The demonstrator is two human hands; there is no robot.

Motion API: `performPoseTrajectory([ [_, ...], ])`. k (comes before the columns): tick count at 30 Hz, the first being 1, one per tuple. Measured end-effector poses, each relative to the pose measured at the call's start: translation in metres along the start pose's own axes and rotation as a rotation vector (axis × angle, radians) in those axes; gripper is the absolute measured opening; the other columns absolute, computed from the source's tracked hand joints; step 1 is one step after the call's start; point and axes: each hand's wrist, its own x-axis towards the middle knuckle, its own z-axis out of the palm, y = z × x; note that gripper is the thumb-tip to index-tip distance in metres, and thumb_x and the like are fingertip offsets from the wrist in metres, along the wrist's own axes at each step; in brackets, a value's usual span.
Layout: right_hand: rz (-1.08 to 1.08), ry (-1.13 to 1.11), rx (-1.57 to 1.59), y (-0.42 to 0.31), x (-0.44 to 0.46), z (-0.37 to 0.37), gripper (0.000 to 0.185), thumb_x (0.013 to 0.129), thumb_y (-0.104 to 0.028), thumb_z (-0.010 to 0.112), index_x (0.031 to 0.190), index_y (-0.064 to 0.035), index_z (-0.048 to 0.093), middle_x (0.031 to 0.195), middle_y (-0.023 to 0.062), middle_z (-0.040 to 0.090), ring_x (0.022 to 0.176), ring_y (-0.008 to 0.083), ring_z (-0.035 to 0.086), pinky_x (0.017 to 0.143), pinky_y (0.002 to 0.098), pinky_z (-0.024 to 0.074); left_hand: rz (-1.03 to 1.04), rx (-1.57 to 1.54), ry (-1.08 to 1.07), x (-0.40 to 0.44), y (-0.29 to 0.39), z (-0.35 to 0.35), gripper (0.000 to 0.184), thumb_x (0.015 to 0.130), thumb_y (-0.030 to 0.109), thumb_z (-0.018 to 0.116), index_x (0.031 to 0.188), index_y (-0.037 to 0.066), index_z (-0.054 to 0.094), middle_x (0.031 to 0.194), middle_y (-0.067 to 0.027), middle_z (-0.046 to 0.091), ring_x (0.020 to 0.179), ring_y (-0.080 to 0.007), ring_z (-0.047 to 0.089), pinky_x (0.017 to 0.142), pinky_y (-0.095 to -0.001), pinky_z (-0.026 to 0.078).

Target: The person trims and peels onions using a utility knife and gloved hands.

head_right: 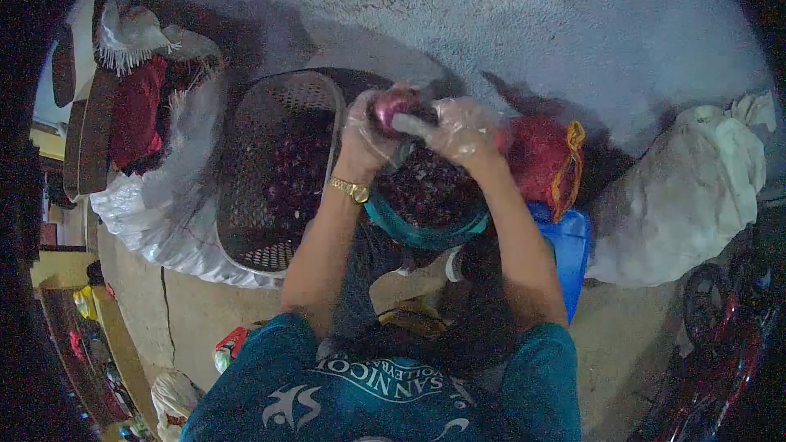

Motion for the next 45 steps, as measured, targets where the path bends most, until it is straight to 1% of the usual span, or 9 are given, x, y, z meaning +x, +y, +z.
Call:
performPoseTrajectory([
  [3,-0.062,0.018,-0.12,0.007,-0.004,-0.004,0.072,0.068,-0.075,0.056,0.091,-0.0077,0.069,0.078,0.0207,0.066,0.075,0.0378,0.065,0.064,0.0464,0.0509,-0.664,-0.875,0.099,0.009,0.012,-0.001,0.034,0.09,0.033,0.048,0.107,0.004,0.054,0.105,-0.0131,0.062,0.094,-0.0261,0.061,0.088,-0.0392,0.049],
  [9,-0.121,-0.018,-0.085,0.006,0.001,0.014,0.061,0.068,-0.065,0.064,0.093,-0.0091,0.069,0.081,0.0194,0.066,0.077,0.0381,0.064,0.067,0.0447,0.0499,-0.594,-0.854,0.369,0.007,-0.005,0.006,0.032,0.09,0.037,0.046,0.099,0.007,0.056,0.094,-0.0119,0.063,0.089,-0.0287,0.061,0.085,-0.0427,0.049],
  [13,-0.017,0.022,-0.069,-0.007,-0.003,0.019,0.074,0.069,-0.075,0.054,0.078,-0.0026,0.067,0.075,0.0226,0.064,0.074,0.0385,0.064,0.064,0.0462,0.0505,-0.54,-0.978,0.472,0.008,-0.01,0.006,0.032,0.09,0.038,0.047,0.098,0.009,0.056,0.091,-0.0113,0.063,0.085,-0.0277,0.06,0.082,-0.0431,0.049],
  [15,0.03,0.031,-0.093,-0.009,-0.004,0.023,0.075,0.07,-0.075,0.054,0.075,-0.0016,0.067,0.073,0.0235,0.063,0.073,0.0388,0.064,0.063,0.0464,0.0499,-0.554,-0.95,0.574,0.006,-0.007,0.008,0.031,0.088,0.04,0.053,0.09,0.01,0.058,0.085,-0.0067,0.062,0.079,-0.0216,0.06,0.072,-0.0352,0.05],
  [22,0.111,0.092,0.165,0.007,-0.002,0.057,0.074,0.074,-0.072,0.053,0.071,0.0008,0.066,0.068,0.0252,0.061,0.067,0.0413,0.062,0.06,0.0451,0.0473,-0.324,-0.904,0.541,0.004,-0.012,0.009,0.031,0.09,0.039,0.05,0.089,0.009,0.057,0.084,-0.007,0.061,0.081,-0.021,0.059,0.072,-0.0352,0.05],
  [25,0.124,0.012,0.096,0.001,-0.002,0.018,0.072,0.073,-0.071,0.054,0.076,-0.0012,0.068,0.07,0.0244,0.062,0.068,0.0409,0.062,0.062,0.0451,0.0477,-0.215,-0.589,0.297,-0.001,-0.002,0.014,0.034,0.091,0.037,0.047,0.098,0.005,0.056,0.094,-0.0123,0.062,0.087,-0.0235,0.06,0.076,-0.0324,0.052],
  [28,0.074,-0.066,0.009,-0.011,-0.003,-0.015,0.069,0.07,-0.071,0.058,0.081,-0.0041,0.069,0.075,0.0224,0.064,0.073,0.0396,0.063,0.065,0.0458,0.0485,-0.031,0.198,0.136,0.0,0.003,0.013,0.033,0.09,0.036,0.048,0.097,0.006,0.058,0.087,-0.0092,0.062,0.089,-0.0238,0.06,0.081,-0.0392,0.05],
  [30,0.049,-0.075,-0.053,-0.011,-0.005,-0.016,0.068,0.068,-0.071,0.06,0.084,-0.0054,0.069,0.078,0.0211,0.065,0.076,0.039,0.064,0.067,0.0465,0.0488,-0.588,-0.773,0.311,0.009,0.006,0.015,0.034,0.089,0.038,0.048,0.099,0.006,0.057,0.09,-0.0095,0.062,0.091,-0.0247,0.06,0.083,-0.0412,0.05],
  [45,0.072,0.179,0.092,-0.003,-0.004,0.05,0.073,0.075,-0.069,0.055,0.071,0.004,0.064,0.068,0.0255,0.061,0.07,0.0417,0.061,0.06,0.0467,0.0473,-0.257,-0.827,0.576,0.007,-0.01,0.012,0.033,0.095,0.039,0.043,0.092,0.009,0.055,0.087,-0.0064,0.06,0.078,-0.0197,0.057,0.073,-0.0362,0.049],
])
